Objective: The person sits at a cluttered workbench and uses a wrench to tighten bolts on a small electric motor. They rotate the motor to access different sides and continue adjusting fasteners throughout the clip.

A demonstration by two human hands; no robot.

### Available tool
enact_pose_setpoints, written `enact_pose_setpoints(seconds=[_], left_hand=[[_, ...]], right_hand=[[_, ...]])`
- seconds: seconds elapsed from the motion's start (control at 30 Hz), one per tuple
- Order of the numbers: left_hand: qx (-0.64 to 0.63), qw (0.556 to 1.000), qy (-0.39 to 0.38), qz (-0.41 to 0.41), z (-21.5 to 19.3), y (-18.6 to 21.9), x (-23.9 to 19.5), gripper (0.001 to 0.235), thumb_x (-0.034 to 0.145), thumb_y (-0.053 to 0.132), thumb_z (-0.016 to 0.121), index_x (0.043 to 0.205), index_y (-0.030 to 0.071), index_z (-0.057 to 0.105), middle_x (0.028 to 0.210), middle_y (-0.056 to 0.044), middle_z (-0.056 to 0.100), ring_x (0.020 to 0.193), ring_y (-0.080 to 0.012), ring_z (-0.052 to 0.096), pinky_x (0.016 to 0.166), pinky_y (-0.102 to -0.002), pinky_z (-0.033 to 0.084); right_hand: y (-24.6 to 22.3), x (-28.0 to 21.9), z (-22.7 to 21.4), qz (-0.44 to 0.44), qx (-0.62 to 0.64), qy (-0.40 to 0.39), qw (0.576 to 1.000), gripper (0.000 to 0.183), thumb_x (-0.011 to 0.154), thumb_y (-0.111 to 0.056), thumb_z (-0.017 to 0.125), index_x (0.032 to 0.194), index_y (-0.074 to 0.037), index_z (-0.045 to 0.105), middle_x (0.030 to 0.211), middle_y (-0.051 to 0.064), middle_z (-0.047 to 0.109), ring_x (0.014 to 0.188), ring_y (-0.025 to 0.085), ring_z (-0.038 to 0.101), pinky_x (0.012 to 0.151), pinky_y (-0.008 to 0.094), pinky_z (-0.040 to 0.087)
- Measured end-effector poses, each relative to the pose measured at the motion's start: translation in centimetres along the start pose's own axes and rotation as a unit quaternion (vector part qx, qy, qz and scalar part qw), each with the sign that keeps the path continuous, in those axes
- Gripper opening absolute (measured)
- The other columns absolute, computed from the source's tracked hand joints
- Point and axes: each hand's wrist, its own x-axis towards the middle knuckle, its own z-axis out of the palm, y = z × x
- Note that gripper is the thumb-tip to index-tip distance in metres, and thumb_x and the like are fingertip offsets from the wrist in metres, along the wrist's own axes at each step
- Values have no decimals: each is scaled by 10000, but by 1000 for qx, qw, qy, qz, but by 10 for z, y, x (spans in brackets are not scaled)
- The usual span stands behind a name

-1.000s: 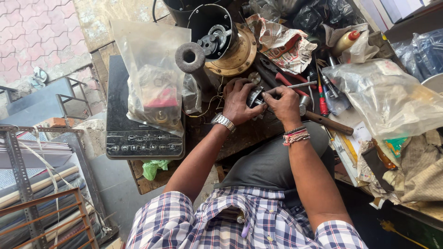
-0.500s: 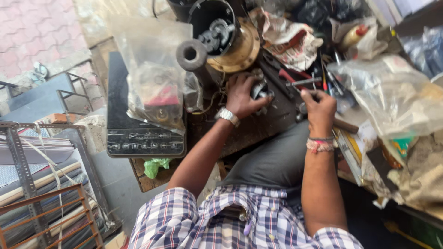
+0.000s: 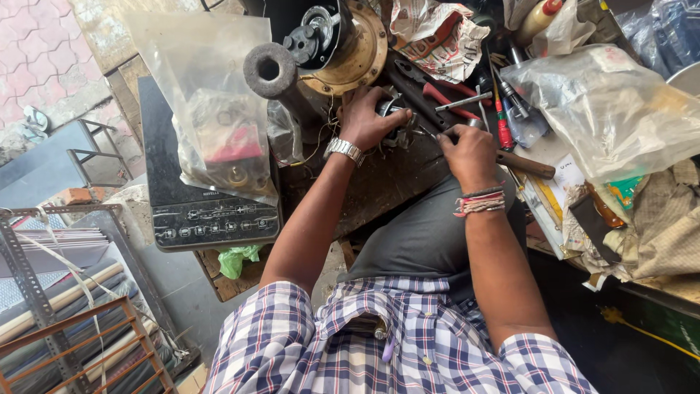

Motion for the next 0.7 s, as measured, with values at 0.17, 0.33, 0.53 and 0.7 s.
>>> enact_pose_setpoints(seconds=[0.17, 0.33, 0.53, 0.7], left_hand=[[16, 1000, 1, -15, 1, -1, 4, 736, 644, 695, 770, 1103, 121, 745, 1233, -140, 624, 1236, -408, 475, 1028, -526, 361], [11, 1000, -1, 3, 3, -5, 7, 799, 686, 721, 762, 1220, 128, 718, 1380, -160, 576, 1317, -408, 459, 1124, -548, 367], [29, 998, -33, -49, 0, 2, 7, 826, 628, 715, 768, 1254, 180, 716, 1470, -129, 500, 1398, -437, 342, 1101, -636, 289], [30, 997, -42, -57, -2, 3, 5, 827, 628, 738, 765, 1254, 200, 717, 1469, -116, 495, 1418, -417, 335, 1114, -631, 285]], right_hand=[[-21, -18, 7, -5, 96, -48, 994, 248, 892, -273, 791, 952, -33, 773, 834, 204, 731, 756, 373, 732, 717, 459, 566], [-50, -42, 24, 0, 35, -67, 997, 436, 873, -425, 798, 885, 8, 756, 782, 271, 698, 760, 455, 701, 679, 520, 554], [-54, -29, 35, 9, -29, -85, 996, 502, 924, -502, 723, 854, -7, 766, 749, 282, 686, 768, 469, 691, 707, 539, 557], [-52, -39, 44, -51, -19, -59, 997, 386, 958, -410, 697, 865, -43, 774, 781, 239, 711, 763, 463, 692, 716, 543, 558]])
